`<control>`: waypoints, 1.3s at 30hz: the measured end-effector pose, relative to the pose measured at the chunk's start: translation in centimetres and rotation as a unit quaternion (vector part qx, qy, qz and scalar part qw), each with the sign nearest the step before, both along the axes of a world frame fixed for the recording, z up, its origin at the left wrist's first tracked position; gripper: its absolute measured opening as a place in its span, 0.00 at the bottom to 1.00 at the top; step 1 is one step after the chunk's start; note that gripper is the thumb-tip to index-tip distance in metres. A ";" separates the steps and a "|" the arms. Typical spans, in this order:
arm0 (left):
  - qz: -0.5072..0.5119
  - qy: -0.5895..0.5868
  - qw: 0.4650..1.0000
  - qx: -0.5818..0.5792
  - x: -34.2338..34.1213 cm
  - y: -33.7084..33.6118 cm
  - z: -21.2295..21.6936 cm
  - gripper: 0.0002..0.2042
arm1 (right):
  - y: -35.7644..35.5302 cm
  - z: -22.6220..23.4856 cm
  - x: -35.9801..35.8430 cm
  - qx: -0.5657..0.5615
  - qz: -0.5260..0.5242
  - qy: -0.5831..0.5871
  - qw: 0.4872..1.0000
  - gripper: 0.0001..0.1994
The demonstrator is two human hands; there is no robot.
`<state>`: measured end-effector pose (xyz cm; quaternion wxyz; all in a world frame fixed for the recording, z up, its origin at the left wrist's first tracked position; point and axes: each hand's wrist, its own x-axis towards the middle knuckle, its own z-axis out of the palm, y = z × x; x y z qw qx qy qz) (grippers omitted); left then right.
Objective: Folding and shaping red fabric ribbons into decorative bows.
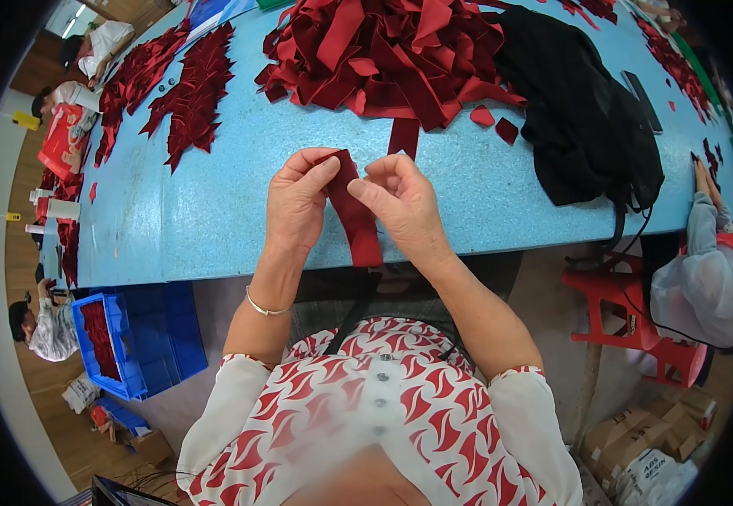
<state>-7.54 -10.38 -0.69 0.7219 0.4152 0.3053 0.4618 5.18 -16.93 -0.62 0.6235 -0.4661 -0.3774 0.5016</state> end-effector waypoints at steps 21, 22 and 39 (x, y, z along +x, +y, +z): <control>0.006 0.008 1.000 0.005 0.4 -0.2 1.4 0.12 | 1.2 -1.5 0.2 -0.007 0.065 0.123 0.990 0.08; 0.008 -0.003 1.000 0.002 0.4 -0.3 1.5 0.12 | 1.3 -1.5 0.1 0.008 0.061 0.082 0.995 0.08; -0.064 -0.093 0.987 -0.118 -0.1 1.8 0.6 0.10 | 0.5 -0.6 1.5 -0.035 0.046 -0.031 0.998 0.06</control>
